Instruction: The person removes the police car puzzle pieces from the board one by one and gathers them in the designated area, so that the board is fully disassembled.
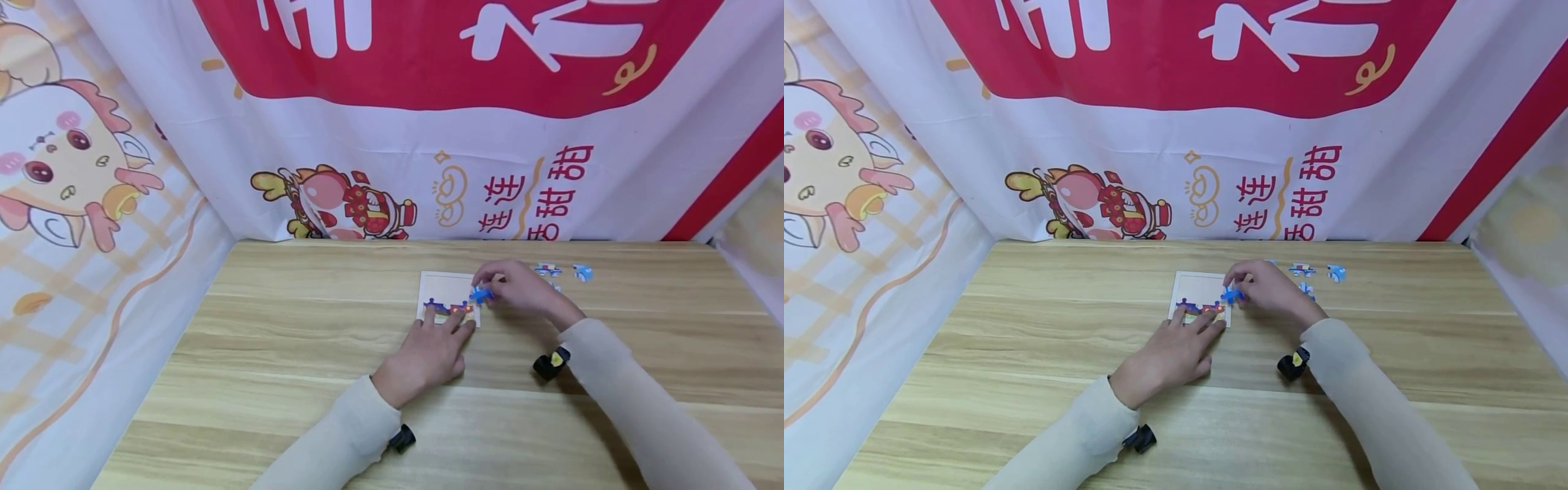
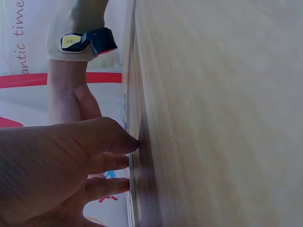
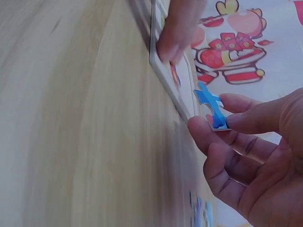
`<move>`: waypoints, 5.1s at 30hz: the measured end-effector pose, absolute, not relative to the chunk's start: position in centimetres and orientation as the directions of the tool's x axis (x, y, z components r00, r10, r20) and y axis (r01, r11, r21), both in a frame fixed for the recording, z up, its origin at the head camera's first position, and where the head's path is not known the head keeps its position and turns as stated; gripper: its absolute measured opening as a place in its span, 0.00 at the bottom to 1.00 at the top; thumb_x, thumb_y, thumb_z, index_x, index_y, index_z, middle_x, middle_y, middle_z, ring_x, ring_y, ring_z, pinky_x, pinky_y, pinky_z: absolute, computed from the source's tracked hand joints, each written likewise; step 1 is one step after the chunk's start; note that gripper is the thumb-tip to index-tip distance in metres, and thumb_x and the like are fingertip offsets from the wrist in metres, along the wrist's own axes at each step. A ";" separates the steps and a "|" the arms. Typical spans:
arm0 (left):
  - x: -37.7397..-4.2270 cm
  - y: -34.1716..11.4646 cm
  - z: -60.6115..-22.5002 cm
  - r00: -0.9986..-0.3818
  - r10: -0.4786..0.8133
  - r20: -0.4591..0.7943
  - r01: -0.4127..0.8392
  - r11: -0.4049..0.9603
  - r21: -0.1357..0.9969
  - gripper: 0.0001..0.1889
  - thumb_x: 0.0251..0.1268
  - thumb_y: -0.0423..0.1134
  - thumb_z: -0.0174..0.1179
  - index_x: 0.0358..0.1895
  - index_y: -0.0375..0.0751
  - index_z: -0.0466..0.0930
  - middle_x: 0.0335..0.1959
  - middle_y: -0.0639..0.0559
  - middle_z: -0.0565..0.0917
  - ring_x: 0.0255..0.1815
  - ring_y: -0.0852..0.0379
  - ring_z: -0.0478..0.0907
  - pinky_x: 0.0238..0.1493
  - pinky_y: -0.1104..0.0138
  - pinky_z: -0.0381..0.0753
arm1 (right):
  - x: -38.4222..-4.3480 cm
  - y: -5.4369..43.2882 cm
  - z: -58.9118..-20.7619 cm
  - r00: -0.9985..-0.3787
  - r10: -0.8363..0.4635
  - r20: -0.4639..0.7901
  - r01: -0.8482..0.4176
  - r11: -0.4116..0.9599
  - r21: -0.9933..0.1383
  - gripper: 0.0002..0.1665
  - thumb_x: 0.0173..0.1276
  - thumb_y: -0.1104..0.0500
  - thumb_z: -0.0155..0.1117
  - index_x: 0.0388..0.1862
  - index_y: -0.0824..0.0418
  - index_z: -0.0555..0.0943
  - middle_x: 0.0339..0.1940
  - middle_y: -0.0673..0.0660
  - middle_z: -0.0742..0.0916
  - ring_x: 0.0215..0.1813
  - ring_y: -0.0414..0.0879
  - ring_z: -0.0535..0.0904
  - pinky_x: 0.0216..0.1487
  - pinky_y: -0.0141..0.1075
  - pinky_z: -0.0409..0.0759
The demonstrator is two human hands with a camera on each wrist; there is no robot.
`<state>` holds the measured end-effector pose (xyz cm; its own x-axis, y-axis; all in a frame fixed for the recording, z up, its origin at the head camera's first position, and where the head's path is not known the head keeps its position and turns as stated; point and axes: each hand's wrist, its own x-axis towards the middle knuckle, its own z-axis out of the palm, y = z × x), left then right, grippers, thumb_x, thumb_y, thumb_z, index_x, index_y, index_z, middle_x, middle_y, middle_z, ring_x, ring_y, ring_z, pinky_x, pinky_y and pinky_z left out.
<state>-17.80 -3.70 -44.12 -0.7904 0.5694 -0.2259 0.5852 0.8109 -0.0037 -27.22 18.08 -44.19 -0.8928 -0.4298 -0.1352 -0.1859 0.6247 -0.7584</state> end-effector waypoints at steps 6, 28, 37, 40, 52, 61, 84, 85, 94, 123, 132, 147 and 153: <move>-17.8 -3.7 -44.2 -0.792 0.568 -0.224 0.581 0.814 0.008 0.33 0.77 0.52 0.55 0.83 0.57 0.62 0.84 0.54 0.63 0.79 0.32 0.64 0.69 0.46 0.79 | -26.5 20.9 -43.8 -0.907 -0.398 -0.138 -0.127 0.571 -0.811 0.16 0.81 0.71 0.50 0.53 0.68 0.85 0.48 0.66 0.85 0.36 0.51 0.87 0.41 0.40 0.90; -17.6 -3.6 -44.3 -0.795 0.560 -0.233 0.569 0.822 0.029 0.33 0.78 0.52 0.55 0.83 0.57 0.62 0.84 0.54 0.62 0.80 0.32 0.62 0.71 0.44 0.77 | -25.3 30.3 -43.8 -0.950 -0.175 -0.258 0.079 0.664 -0.743 0.21 0.80 0.69 0.48 0.67 0.71 0.77 0.64 0.73 0.78 0.44 0.49 0.87 0.47 0.38 0.91; -17.6 -3.8 -44.5 -0.799 0.562 -0.215 0.570 0.821 0.028 0.33 0.77 0.52 0.55 0.82 0.56 0.63 0.83 0.53 0.64 0.79 0.31 0.63 0.70 0.44 0.77 | -25.1 32.3 -44.0 -0.945 -0.108 -0.310 0.165 0.661 -0.732 0.21 0.81 0.69 0.45 0.67 0.75 0.74 0.56 0.72 0.82 0.43 0.49 0.86 0.45 0.38 0.91; -17.7 -3.8 -44.4 -0.800 0.561 -0.214 0.569 0.822 0.031 0.33 0.77 0.51 0.56 0.82 0.56 0.63 0.84 0.53 0.64 0.79 0.31 0.62 0.70 0.44 0.77 | -25.1 32.8 -44.1 -0.940 -0.089 -0.329 0.188 0.672 -0.717 0.22 0.82 0.68 0.44 0.68 0.75 0.73 0.58 0.73 0.81 0.43 0.50 0.86 0.45 0.37 0.90; -17.6 -3.7 -44.4 -0.799 0.551 -0.241 0.557 0.829 0.046 0.33 0.78 0.52 0.54 0.83 0.57 0.61 0.85 0.54 0.61 0.81 0.31 0.60 0.74 0.43 0.74 | -24.9 33.8 -44.7 -0.938 -0.028 -0.346 0.235 0.683 -0.692 0.21 0.83 0.67 0.43 0.67 0.74 0.74 0.58 0.73 0.81 0.40 0.49 0.86 0.40 0.35 0.87; -17.6 -3.6 -44.5 -0.801 0.552 -0.232 0.559 0.828 0.040 0.33 0.78 0.51 0.55 0.83 0.57 0.62 0.84 0.54 0.62 0.81 0.30 0.61 0.73 0.43 0.75 | -24.9 33.8 -44.9 -0.933 -0.010 -0.359 0.251 0.697 -0.672 0.21 0.82 0.67 0.44 0.66 0.75 0.75 0.50 0.69 0.84 0.38 0.49 0.85 0.38 0.35 0.86; -17.5 -3.6 -44.2 -0.802 0.547 -0.240 0.555 0.831 0.040 0.32 0.78 0.51 0.55 0.83 0.57 0.62 0.84 0.53 0.62 0.81 0.30 0.61 0.73 0.43 0.75 | -24.7 33.6 -45.5 -0.938 0.018 -0.346 0.258 0.702 -0.663 0.21 0.83 0.65 0.45 0.66 0.72 0.76 0.41 0.61 0.85 0.41 0.51 0.80 0.37 0.36 0.82; -17.5 -3.6 -44.2 -0.803 0.547 -0.239 0.554 0.831 0.041 0.32 0.78 0.51 0.55 0.83 0.56 0.62 0.84 0.54 0.62 0.81 0.30 0.61 0.72 0.43 0.75 | -24.7 33.6 -45.5 -0.939 0.016 -0.343 0.255 0.701 -0.666 0.21 0.83 0.65 0.45 0.66 0.72 0.76 0.41 0.61 0.85 0.41 0.51 0.80 0.37 0.36 0.82; -17.6 -3.9 -44.2 -0.800 0.550 -0.240 0.548 0.833 0.081 0.32 0.79 0.50 0.55 0.82 0.55 0.63 0.85 0.53 0.62 0.81 0.30 0.60 0.73 0.43 0.76 | -24.5 33.5 -45.7 -0.944 -0.006 -0.331 0.235 0.690 -0.684 0.22 0.83 0.65 0.44 0.66 0.72 0.76 0.43 0.62 0.84 0.42 0.52 0.79 0.38 0.36 0.83; -15.9 -5.2 -43.6 -0.793 0.569 -0.217 0.562 0.821 0.099 0.34 0.79 0.51 0.58 0.82 0.49 0.62 0.86 0.43 0.58 0.84 0.39 0.59 0.81 0.49 0.67 | -25.1 20.6 -43.6 -0.934 -0.354 -0.042 -0.210 0.641 -0.738 0.13 0.75 0.63 0.61 0.54 0.62 0.87 0.47 0.61 0.89 0.47 0.51 0.81 0.48 0.40 0.80; -16.1 -5.3 -43.6 -0.784 0.570 -0.244 0.565 0.819 0.099 0.37 0.79 0.53 0.58 0.83 0.41 0.60 0.85 0.43 0.60 0.84 0.39 0.59 0.81 0.49 0.66 | -26.2 15.5 -43.9 -0.897 -0.441 -0.042 -0.270 0.619 -0.738 0.12 0.75 0.64 0.61 0.53 0.64 0.87 0.46 0.59 0.90 0.49 0.50 0.82 0.57 0.47 0.81; -15.9 -5.3 -44.2 -0.793 0.566 -0.224 0.560 0.823 0.098 0.47 0.72 0.64 0.61 0.84 0.40 0.57 0.86 0.44 0.58 0.85 0.41 0.58 0.78 0.51 0.72 | -27.5 11.1 -44.5 -0.858 -0.500 -0.116 -0.266 0.628 -0.732 0.10 0.74 0.64 0.64 0.49 0.65 0.88 0.43 0.58 0.91 0.46 0.47 0.83 0.58 0.46 0.82; -15.9 -5.3 -44.3 -0.797 0.561 -0.224 0.556 0.826 0.093 0.49 0.71 0.66 0.61 0.84 0.39 0.56 0.86 0.44 0.58 0.85 0.42 0.57 0.78 0.52 0.72 | -27.7 10.4 -45.0 -0.866 -0.478 -0.146 -0.236 0.649 -0.723 0.08 0.73 0.65 0.63 0.45 0.64 0.89 0.39 0.56 0.90 0.43 0.46 0.81 0.53 0.41 0.81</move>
